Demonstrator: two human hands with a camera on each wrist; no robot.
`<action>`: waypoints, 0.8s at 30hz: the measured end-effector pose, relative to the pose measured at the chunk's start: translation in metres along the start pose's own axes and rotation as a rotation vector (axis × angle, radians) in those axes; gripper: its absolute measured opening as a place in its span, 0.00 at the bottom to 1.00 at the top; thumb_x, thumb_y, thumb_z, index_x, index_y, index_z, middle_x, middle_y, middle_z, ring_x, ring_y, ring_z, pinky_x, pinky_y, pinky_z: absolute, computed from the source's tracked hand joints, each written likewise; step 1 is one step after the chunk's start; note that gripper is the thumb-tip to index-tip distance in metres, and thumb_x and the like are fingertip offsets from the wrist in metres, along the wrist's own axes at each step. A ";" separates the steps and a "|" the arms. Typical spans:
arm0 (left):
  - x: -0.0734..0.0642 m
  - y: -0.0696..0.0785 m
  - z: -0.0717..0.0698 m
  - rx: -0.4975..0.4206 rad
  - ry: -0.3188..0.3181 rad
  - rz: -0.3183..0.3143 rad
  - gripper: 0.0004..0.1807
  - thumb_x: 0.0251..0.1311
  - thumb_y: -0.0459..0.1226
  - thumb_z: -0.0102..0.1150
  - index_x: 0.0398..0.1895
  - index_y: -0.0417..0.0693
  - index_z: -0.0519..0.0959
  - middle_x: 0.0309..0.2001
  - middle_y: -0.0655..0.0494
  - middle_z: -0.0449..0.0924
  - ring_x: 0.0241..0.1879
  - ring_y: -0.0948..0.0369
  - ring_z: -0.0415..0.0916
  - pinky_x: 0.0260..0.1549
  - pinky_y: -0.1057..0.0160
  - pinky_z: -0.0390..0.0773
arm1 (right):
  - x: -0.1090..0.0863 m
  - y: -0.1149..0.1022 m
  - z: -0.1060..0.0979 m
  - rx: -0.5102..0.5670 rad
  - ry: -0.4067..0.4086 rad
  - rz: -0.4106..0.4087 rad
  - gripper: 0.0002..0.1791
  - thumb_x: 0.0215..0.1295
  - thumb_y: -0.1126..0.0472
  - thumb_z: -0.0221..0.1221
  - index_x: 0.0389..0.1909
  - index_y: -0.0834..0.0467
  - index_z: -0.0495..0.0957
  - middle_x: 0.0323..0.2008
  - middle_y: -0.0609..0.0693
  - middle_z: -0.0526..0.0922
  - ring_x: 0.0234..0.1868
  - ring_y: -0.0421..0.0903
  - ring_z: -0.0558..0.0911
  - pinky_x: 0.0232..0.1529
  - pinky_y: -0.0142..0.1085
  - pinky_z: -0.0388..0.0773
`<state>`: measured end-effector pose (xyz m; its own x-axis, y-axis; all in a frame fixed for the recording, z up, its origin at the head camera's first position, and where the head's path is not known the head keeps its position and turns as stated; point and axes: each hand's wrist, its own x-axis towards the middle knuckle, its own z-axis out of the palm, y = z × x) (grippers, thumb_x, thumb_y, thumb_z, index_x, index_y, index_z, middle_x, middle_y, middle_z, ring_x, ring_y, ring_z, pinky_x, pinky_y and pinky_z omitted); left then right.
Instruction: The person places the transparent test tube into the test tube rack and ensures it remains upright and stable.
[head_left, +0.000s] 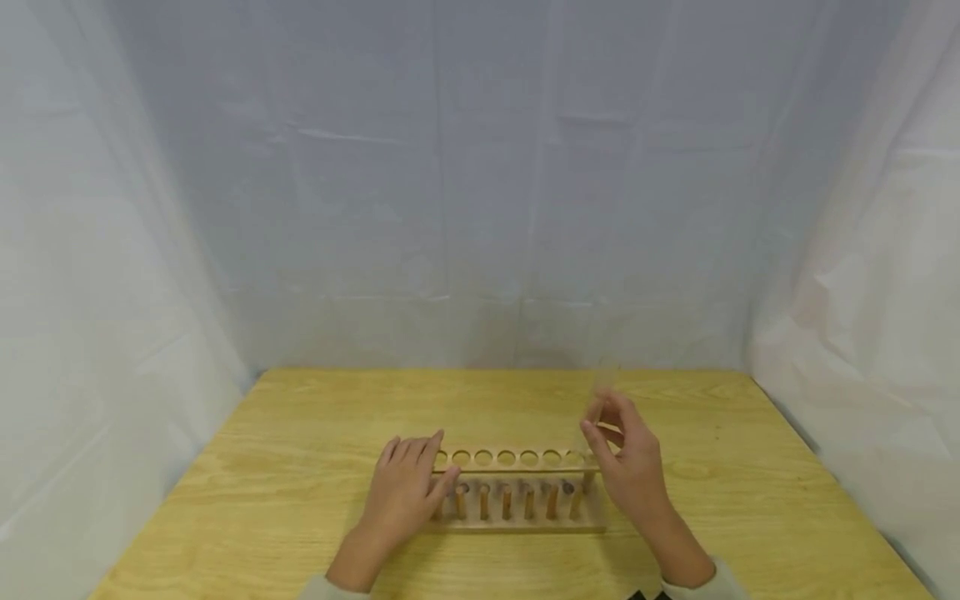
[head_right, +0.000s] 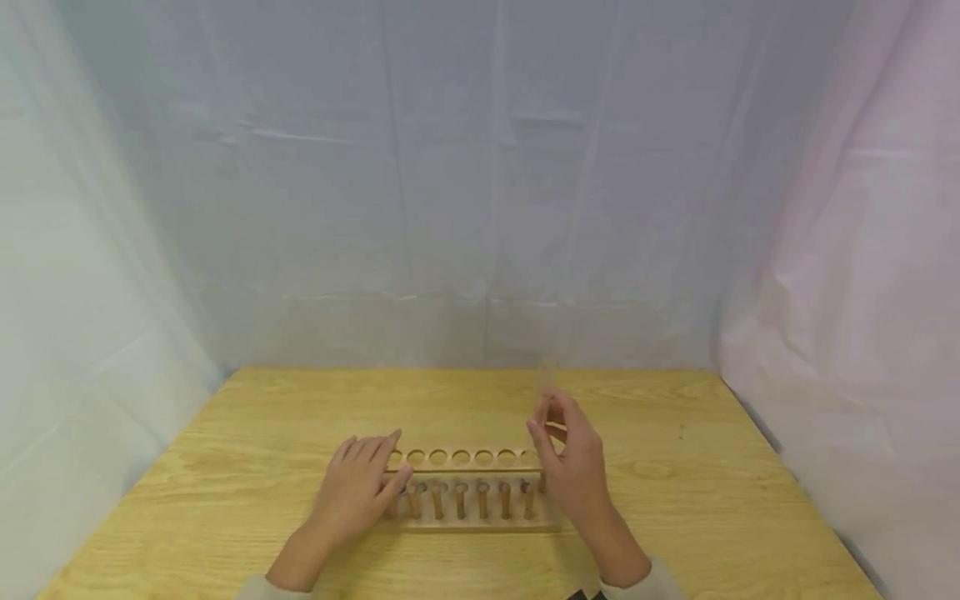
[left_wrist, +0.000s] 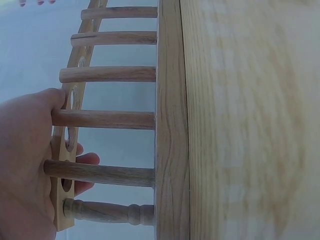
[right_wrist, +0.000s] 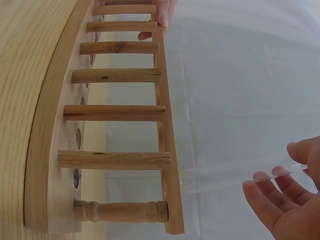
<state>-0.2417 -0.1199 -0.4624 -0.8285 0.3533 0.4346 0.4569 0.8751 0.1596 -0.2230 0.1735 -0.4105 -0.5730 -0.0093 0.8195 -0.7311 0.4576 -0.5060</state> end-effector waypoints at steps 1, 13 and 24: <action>0.000 0.000 0.000 -0.001 0.001 -0.001 0.32 0.71 0.54 0.47 0.66 0.39 0.69 0.56 0.45 0.77 0.58 0.48 0.71 0.65 0.41 0.59 | 0.000 0.000 0.000 -0.002 0.002 -0.001 0.25 0.58 0.80 0.60 0.57 0.66 0.71 0.36 0.55 0.78 0.42 0.44 0.82 0.41 0.23 0.79; -0.001 -0.001 0.002 -0.005 0.001 -0.001 0.32 0.70 0.54 0.48 0.66 0.39 0.69 0.56 0.46 0.77 0.58 0.48 0.72 0.65 0.42 0.60 | -0.001 0.005 0.002 0.004 -0.041 -0.012 0.27 0.59 0.80 0.59 0.60 0.65 0.69 0.37 0.53 0.78 0.42 0.43 0.82 0.40 0.26 0.81; 0.000 -0.001 0.002 -0.011 -0.011 -0.010 0.33 0.71 0.55 0.47 0.67 0.41 0.69 0.57 0.47 0.76 0.59 0.48 0.71 0.65 0.42 0.59 | -0.003 0.011 0.006 -0.013 -0.022 -0.027 0.28 0.56 0.83 0.60 0.58 0.66 0.70 0.35 0.53 0.78 0.40 0.46 0.83 0.38 0.24 0.80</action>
<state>-0.2430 -0.1198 -0.4644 -0.8364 0.3487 0.4229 0.4523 0.8749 0.1732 -0.2317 0.1736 -0.4206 -0.5611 -0.0408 0.8268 -0.7418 0.4681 -0.4803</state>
